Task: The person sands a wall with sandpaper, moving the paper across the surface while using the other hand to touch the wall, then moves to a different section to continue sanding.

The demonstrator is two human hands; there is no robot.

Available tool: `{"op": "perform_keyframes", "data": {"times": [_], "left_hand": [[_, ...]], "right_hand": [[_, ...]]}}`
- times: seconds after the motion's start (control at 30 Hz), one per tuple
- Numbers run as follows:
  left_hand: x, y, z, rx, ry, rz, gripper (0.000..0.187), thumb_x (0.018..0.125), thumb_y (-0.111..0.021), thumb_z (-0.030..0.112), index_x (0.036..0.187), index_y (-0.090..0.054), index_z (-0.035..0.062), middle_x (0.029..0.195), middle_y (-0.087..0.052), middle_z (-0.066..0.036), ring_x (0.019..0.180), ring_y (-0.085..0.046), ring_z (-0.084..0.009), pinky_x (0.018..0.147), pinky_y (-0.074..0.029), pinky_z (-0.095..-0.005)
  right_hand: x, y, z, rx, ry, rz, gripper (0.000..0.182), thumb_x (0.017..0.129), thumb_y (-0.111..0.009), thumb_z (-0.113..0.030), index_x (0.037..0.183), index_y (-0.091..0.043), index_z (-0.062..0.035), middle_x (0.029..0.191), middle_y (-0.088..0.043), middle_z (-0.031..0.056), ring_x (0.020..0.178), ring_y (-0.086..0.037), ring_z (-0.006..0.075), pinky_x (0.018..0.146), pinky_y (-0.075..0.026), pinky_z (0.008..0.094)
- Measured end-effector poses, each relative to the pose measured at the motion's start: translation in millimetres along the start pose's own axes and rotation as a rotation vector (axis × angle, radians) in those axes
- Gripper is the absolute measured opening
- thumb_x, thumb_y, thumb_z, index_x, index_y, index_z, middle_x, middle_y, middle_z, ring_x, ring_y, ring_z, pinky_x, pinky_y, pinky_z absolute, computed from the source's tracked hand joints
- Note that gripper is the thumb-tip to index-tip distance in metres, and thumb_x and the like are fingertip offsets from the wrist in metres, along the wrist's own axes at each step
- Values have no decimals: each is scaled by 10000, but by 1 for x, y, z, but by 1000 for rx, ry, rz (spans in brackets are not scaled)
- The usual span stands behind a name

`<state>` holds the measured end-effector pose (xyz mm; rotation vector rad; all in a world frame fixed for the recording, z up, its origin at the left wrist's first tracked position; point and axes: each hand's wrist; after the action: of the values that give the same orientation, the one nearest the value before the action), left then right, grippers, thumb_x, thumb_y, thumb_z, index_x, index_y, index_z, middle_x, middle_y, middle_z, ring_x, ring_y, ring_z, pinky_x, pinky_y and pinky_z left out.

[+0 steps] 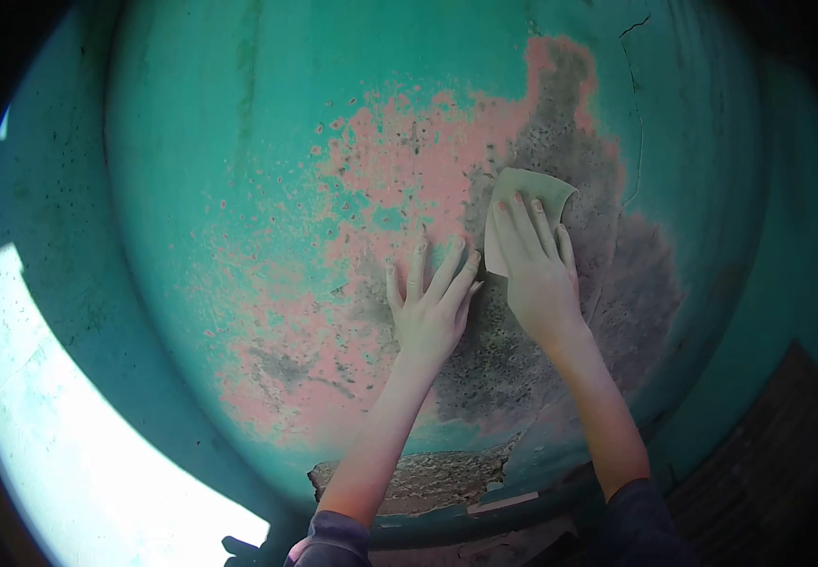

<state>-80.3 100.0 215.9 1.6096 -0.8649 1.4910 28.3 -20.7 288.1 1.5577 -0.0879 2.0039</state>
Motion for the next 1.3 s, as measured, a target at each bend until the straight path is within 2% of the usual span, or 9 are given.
{"op": "perform_keyframes", "data": {"times": [0.2, 0.4, 0.6, 0.7, 0.8, 0.87, 0.97, 1.2, 1.3], "left_hand": [[2, -2, 0, 21, 5, 21, 386, 929, -700, 325, 1313, -681, 293, 1491, -553, 78, 1462, -394, -292, 1202, -201, -572], [-1, -2, -2, 46, -13, 18, 381, 934, -692, 337, 1313, -682, 297, 1492, -553, 78, 1459, -395, -289, 1198, -215, -569], [-4, -5, -2, 65, 2, 25, 383, 934, -689, 351, 1314, -683, 299, 1491, -555, 76, 1457, -399, -287, 1196, -228, -556], [-6, -6, -4, 66, -6, 34, 384, 956, -667, 336, 1340, -667, 314, 1497, -551, 72, 1460, -395, -288, 1195, -227, -552], [-10, -6, -2, 127, -27, -17, 477, 964, -649, 326, 1437, -583, 309, 1541, -506, 45, 1470, -376, -295, 1201, -209, -554], [-10, -7, 3, 165, 13, -75, 590, 958, -625, 341, 1524, -478, 259, 1587, -448, 7, 1483, -354, -305, 1206, -180, -561], [-12, -12, 1, 187, 19, -62, 660, 950, -607, 377, 1558, -419, 200, 1608, -416, -18, 1489, -343, -315, 1207, -160, -572], [-12, -12, 0, 218, -4, -35, 642, 964, -560, 383, 1558, -421, 184, 1603, -424, -22, 1495, -337, -320, 1208, -153, -573], [-10, -11, 1, 213, 4, -31, 641, 963, -555, 380, 1558, -423, 183, 1602, -427, -23, 1495, -340, -314, 1210, -159, -564]], "right_hand": [[57, 11, -7, 45, 25, 100, 642, 914, -563, -127, 1539, -422, -87, 1581, -432, 99, 1459, -404, 305, 1173, -312, 513], [20, 5, -3, -1, 35, 45, 637, 914, -557, -120, 1532, -415, -66, 1587, -425, 102, 1462, -397, 301, 1167, -322, 508], [58, 13, 16, 16, 129, 101, 627, 894, -541, -62, 1514, -450, -69, 1584, -432, 92, 1450, -419, 296, 1160, -336, 502], [32, 12, 37, 30, 156, 42, 630, 885, -541, -44, 1509, -456, -66, 1573, -448, 94, 1444, -429, 296, 1159, -343, 497], [18, 16, 47, 10, 156, -2, 633, 878, -545, -36, 1504, -461, -65, 1566, -458, 94, 1440, -436, 294, 1156, -350, 492], [34, 14, 47, 24, 175, 36, 630, 878, -545, -36, 1502, -464, -63, 1566, -458, 93, 1439, -436, 292, 1153, -353, 492], [65, 12, 40, 41, 188, 109, 621, 880, -545, -38, 1496, -470, -63, 1562, -462, 92, 1436, -442, 290, 1148, -358, 491], [29, 17, 49, -1, 185, 43, 642, 879, -563, -46, 1510, -449, -70, 1581, -437, 84, 1452, -420, 265, 1138, -364, 473], [40, 16, 50, -8, 207, 86, 638, 878, -571, -52, 1505, -456, -69, 1576, -444, 78, 1450, -422, 259, 1137, -365, 467]]}}
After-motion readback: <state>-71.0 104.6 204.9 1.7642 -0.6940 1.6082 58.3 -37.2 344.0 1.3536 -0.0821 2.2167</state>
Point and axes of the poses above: each hand's wrist, its own x-axis towards the middle knuckle, its own y-axis out of the back of the hand, z = x × y
